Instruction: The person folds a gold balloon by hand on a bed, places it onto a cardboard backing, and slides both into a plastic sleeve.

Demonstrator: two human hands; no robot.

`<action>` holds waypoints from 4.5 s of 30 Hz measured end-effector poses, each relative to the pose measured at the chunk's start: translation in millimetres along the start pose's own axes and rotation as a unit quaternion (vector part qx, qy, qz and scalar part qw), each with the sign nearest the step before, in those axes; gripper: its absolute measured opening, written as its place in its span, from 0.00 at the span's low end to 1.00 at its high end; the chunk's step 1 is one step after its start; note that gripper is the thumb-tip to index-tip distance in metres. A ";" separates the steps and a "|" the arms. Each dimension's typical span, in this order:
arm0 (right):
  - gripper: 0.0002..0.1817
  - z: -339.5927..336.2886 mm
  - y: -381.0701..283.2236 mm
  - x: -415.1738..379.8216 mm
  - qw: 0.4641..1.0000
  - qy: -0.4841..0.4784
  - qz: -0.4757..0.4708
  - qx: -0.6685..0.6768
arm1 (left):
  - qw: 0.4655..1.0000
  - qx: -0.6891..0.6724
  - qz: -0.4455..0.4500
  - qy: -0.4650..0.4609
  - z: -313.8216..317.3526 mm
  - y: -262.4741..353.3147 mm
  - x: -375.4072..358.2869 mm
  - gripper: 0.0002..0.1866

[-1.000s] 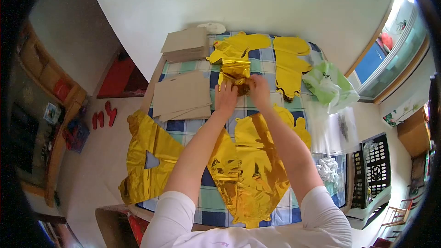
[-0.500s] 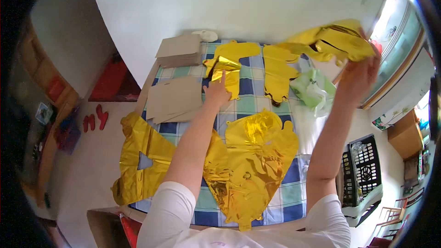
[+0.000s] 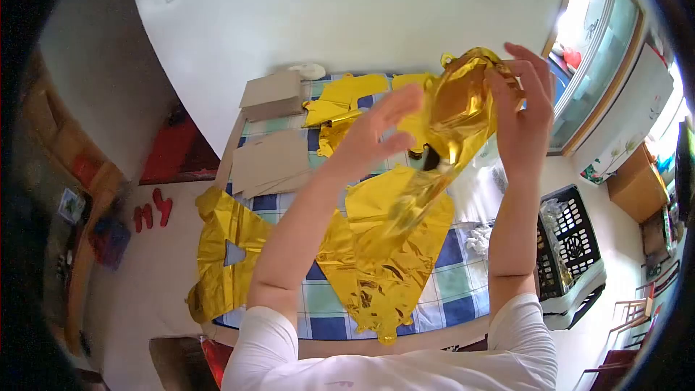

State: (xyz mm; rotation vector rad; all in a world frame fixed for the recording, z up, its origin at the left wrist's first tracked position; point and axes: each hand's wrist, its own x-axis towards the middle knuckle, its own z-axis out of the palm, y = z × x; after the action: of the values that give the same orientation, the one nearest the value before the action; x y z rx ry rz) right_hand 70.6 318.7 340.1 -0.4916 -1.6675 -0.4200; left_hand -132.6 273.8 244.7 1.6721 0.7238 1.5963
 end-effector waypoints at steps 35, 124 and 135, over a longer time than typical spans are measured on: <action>0.19 66.4 13.6 -229.2 0.928 -0.317 0.170 0.095 | 0.955 0.282 -0.043 0.080 43.0 93.1 -121.4 0.13; 0.21 -40.1 -26.3 -358.7 0.877 -0.441 0.191 -0.001 | 0.784 0.576 -0.193 -0.132 124.1 -94.2 -275.1 0.38; 0.21 -39.5 -23.1 -357.1 0.903 -0.346 0.250 -0.039 | 0.772 0.586 -0.197 -0.144 122.1 -92.7 -277.5 0.38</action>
State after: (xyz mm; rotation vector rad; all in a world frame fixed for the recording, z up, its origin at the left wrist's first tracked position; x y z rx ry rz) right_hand 135.4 248.8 -7.1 -1.1994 -2.1030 0.0956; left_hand -27.4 94.9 5.0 2.2435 1.9878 0.4562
